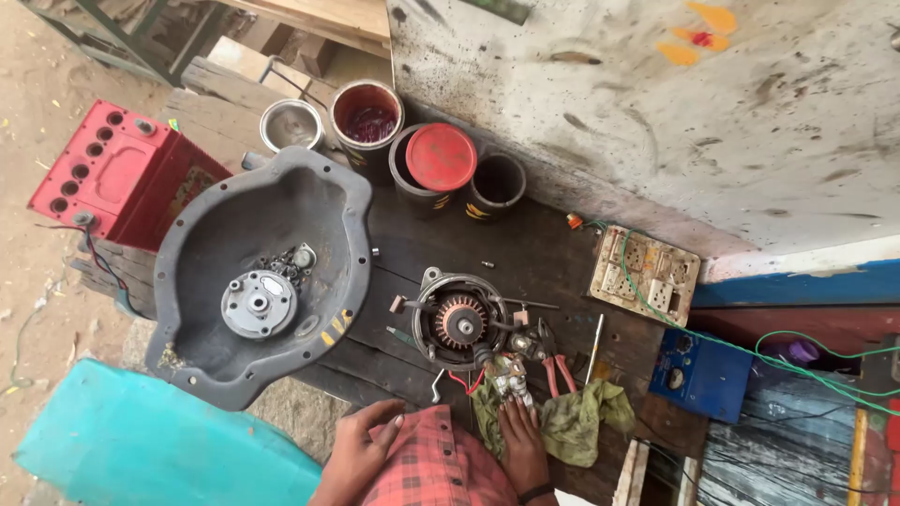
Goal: The recorder is repairing an alternator, disassembling it and checking internal components on a workbench.
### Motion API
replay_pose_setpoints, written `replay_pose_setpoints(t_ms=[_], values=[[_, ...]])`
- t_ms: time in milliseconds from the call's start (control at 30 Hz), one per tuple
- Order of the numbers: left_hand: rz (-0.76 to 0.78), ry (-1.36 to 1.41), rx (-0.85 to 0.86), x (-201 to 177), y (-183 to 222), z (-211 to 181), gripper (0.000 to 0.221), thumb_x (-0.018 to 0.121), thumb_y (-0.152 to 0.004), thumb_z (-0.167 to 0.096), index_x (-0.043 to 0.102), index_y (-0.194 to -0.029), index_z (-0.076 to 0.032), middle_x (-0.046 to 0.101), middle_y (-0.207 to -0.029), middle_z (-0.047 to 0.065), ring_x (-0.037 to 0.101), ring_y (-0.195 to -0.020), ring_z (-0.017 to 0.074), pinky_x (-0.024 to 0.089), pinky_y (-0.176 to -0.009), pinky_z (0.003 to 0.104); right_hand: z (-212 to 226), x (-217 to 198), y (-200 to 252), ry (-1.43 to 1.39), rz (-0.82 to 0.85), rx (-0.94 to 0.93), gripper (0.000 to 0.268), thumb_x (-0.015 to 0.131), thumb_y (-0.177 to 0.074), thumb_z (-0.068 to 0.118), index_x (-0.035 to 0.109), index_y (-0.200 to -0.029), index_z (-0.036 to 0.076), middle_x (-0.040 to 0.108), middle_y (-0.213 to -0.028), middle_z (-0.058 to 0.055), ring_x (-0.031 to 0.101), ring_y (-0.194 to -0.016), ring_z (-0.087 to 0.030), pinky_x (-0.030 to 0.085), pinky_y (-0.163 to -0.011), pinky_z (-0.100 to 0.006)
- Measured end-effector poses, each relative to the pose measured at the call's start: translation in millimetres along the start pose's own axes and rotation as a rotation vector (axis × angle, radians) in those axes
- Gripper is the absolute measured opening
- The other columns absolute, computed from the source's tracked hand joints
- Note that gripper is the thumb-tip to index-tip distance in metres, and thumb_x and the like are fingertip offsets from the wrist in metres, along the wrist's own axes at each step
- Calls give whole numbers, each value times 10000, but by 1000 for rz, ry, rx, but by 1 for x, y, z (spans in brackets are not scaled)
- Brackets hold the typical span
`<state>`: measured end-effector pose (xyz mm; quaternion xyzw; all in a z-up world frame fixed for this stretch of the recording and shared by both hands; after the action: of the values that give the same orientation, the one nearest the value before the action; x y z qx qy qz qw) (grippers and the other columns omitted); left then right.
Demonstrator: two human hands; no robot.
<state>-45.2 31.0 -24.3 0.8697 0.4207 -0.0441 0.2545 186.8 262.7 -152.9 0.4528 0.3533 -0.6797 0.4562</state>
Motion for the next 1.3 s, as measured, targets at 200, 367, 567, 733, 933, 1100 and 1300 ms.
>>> replay_pose_setpoints(t_ms=[200, 367, 567, 733, 933, 1100, 1300], values=[[6, -130, -110, -15, 11, -2, 348, 715, -846, -253, 773, -1167, -132, 803, -1043, 96, 786, -982, 252, 596, -798, 338, -34, 1, -9, -227, -108, 283, 325, 602, -631, -91, 753, -866, 75, 769, -1097, -88, 749, -1002, -301, 610, -776, -376], [-58, -50, -14, -38, -8, 34, 288, 720, -856, -231, 773, -1098, -83, 807, -1017, 124, 796, -930, 274, 598, -787, 343, -52, -3, -25, -183, -179, 485, 216, 670, -629, -15, 739, -782, 120, 721, -793, -71, 719, -737, -297, 570, -645, -400], [-403, 17, 300, -132, -28, -7, 189, 706, -868, -151, 755, -1030, -66, 793, -927, 111, 783, -833, 268, 602, -732, 351, -56, 17, -36, 139, -321, 405, 299, 687, -538, 125, 769, -825, 141, 702, -839, -94, 671, -822, -346, 525, -725, -485], [-632, -621, 379, -202, -78, -68, 525, 814, -724, -315, 654, -1162, -73, 661, -1153, 144, 607, -1091, 350, 527, -843, 485, -13, 19, -25, 263, -399, 292, 473, 597, -508, 82, 795, -932, 155, 714, -1019, -109, 668, -981, -353, 504, -841, -531], [-262, -933, -252, -204, -150, -54, 1114, 918, -524, -492, 476, -1489, -153, 444, -1463, 162, 459, -1265, 362, 485, -925, 531, -11, 53, 13, 83, -502, 83, 277, 655, -651, 193, 749, -909, 156, 722, -1029, -127, 676, -977, -354, 543, -917, -479], [-360, -364, -21, -249, -143, -22, 842, 913, -559, -361, 602, -1293, -90, 634, -1225, 194, 634, -1141, 372, 534, -991, 477, 31, 45, 4, -274, -26, 460, 263, 790, -744, 176, 810, -986, 75, 799, -963, -104, 778, -950, -259, 586, -850, -371], [4, 1278, 214, -337, -84, -42, 812, 574, -943, -487, 463, -1452, 135, 561, -1332, 388, 615, -1170, 525, 559, -896, 668, 232, -102, -173, -775, 234, 141, 224, 721, -866, 122, 763, -1059, 15, 829, -1005, -126, 825, -942, -231, 611, -848, -329]])
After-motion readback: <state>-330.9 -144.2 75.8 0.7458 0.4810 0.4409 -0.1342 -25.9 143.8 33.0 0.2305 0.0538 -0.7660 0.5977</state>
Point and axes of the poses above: each hand's wrist, its own y-axis away from the middle knuckle, its own x-axis out of the palm, z = x × y, the point moved 6 cm from there along -y, towards the middle knuckle
